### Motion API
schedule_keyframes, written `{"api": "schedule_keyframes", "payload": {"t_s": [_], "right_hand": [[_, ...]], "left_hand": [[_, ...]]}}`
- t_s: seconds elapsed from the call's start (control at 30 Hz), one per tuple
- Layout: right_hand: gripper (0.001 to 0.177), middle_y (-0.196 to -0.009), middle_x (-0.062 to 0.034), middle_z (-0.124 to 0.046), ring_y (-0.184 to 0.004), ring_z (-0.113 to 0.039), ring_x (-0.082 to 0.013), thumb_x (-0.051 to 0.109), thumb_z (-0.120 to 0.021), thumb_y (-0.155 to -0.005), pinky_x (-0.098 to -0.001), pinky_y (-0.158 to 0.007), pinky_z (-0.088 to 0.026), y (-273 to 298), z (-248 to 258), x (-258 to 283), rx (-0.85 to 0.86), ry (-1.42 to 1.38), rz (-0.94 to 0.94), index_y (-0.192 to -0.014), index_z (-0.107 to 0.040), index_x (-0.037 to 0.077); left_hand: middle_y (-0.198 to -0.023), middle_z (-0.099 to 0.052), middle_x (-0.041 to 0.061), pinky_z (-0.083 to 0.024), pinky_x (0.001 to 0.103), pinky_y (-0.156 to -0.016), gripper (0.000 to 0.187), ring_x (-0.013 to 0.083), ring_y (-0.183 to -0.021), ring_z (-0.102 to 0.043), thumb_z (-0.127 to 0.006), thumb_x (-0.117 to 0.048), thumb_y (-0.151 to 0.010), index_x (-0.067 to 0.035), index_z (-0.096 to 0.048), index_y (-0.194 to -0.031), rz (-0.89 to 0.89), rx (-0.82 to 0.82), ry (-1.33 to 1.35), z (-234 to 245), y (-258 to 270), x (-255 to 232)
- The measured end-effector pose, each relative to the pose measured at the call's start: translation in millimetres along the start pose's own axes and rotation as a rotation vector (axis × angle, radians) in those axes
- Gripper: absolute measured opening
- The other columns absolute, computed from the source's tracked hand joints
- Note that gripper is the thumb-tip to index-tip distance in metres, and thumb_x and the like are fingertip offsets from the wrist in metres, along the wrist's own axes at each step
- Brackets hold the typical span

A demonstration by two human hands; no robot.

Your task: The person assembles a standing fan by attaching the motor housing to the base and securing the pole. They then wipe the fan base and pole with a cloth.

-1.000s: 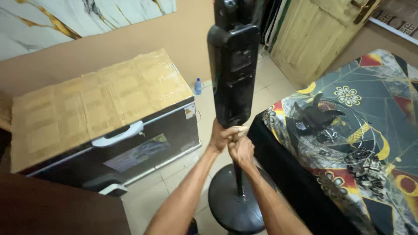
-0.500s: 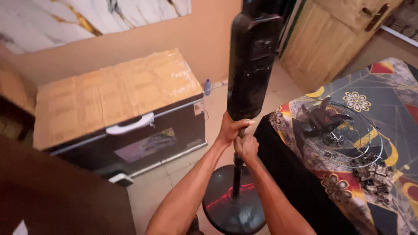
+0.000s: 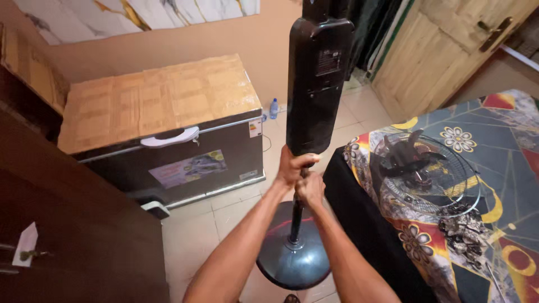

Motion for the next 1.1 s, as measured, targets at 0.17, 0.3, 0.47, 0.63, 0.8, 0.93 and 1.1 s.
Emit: {"api": "schedule_keyframes", "payload": {"t_s": [0.17,0.3,0.47,0.63,0.8,0.93,1.1], "right_hand": [[0.029,-0.076,-0.0209,-0.074,-0.073,-0.076,-0.0371,0.032,-0.063,-0.083,-0.0466,-0.077,-0.059,15,33,10,0.368,-0.058,-0.200,-0.089,-0.074,0.006],[0.032,-0.080,-0.0222,-0.073,-0.077,-0.071,-0.0395,0.035,-0.071,-0.080,-0.0501,-0.074,-0.057,30,21,12,-0.070,0.142,-0.031,-0.087,-0.076,0.003],[0.037,-0.082,-0.0232,-0.076,-0.076,-0.079,-0.0405,0.035,-0.052,-0.093,-0.0490,-0.073,-0.064,61,53,39,0.222,-0.095,-0.285,-0.092,-0.070,0.003],[0.043,-0.091,-0.0237,-0.075,-0.091,-0.075,-0.0429,0.045,-0.061,-0.085,-0.0520,-0.085,-0.057,81,39,36,0.067,0.075,-0.338,-0.099,-0.076,0.007],[0.045,-0.093,-0.0248,-0.073,-0.095,-0.070,-0.0452,0.048,-0.058,-0.092,-0.0556,-0.086,-0.054,85,5,4,-0.094,0.097,-0.279,-0.100,-0.078,0.008],[0.040,-0.089,-0.0242,-0.074,-0.093,-0.072,-0.0437,0.041,-0.059,-0.085,-0.0554,-0.083,-0.054,100,-2,3,0.023,0.051,-0.133,-0.100,-0.078,0.009],[0.041,-0.082,-0.0220,-0.076,-0.083,-0.079,-0.0384,0.042,-0.060,-0.081,-0.0503,-0.077,-0.059,121,15,4,0.356,-0.134,-0.035,-0.098,-0.073,0.007]], "left_hand": [[-0.085,-0.070,0.005,-0.054,0.031,-0.069,0.024,0.0144,-0.074,-0.066,-0.077,-0.008,-0.074,0.003,-0.072,-0.095,-0.002,0.244,0.192,14,7,-10],[-0.080,-0.065,0.003,-0.047,0.031,-0.060,0.027,0.0136,-0.067,-0.058,-0.082,-0.004,-0.072,0.001,-0.066,-0.094,-0.258,-0.151,0.045,-29,26,-13],[-0.081,-0.070,0.010,-0.049,0.035,-0.066,0.020,0.0199,-0.070,-0.062,-0.072,-0.007,-0.076,0.005,-0.075,-0.091,0.071,0.233,0.187,2,31,-12],[-0.080,-0.073,0.008,-0.054,0.031,-0.065,0.021,0.0171,-0.071,-0.070,-0.073,-0.010,-0.072,0.000,-0.075,-0.091,0.121,0.449,0.302,3,35,-14],[-0.075,-0.069,0.008,-0.040,0.029,-0.052,0.021,0.0150,-0.058,-0.055,-0.073,-0.014,-0.078,0.003,-0.075,-0.090,0.115,0.197,0.032,-8,67,-15],[-0.077,-0.070,0.006,-0.050,0.029,-0.062,0.023,0.0134,-0.066,-0.065,-0.077,-0.013,-0.072,0.003,-0.075,-0.088,0.010,0.189,0.044,-2,94,-15],[-0.080,-0.076,0.008,-0.059,0.030,-0.074,0.029,0.0168,-0.073,-0.074,-0.073,-0.011,-0.066,0.001,-0.074,-0.092,-0.010,0.118,0.107,-6,136,-26]]}}
Point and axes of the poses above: each hand's wrist, its own y-axis away from the middle knuckle, its own z-axis out of the back of the hand, x = y × z, the point moved 1 cm from there along -y, towards the middle knuckle
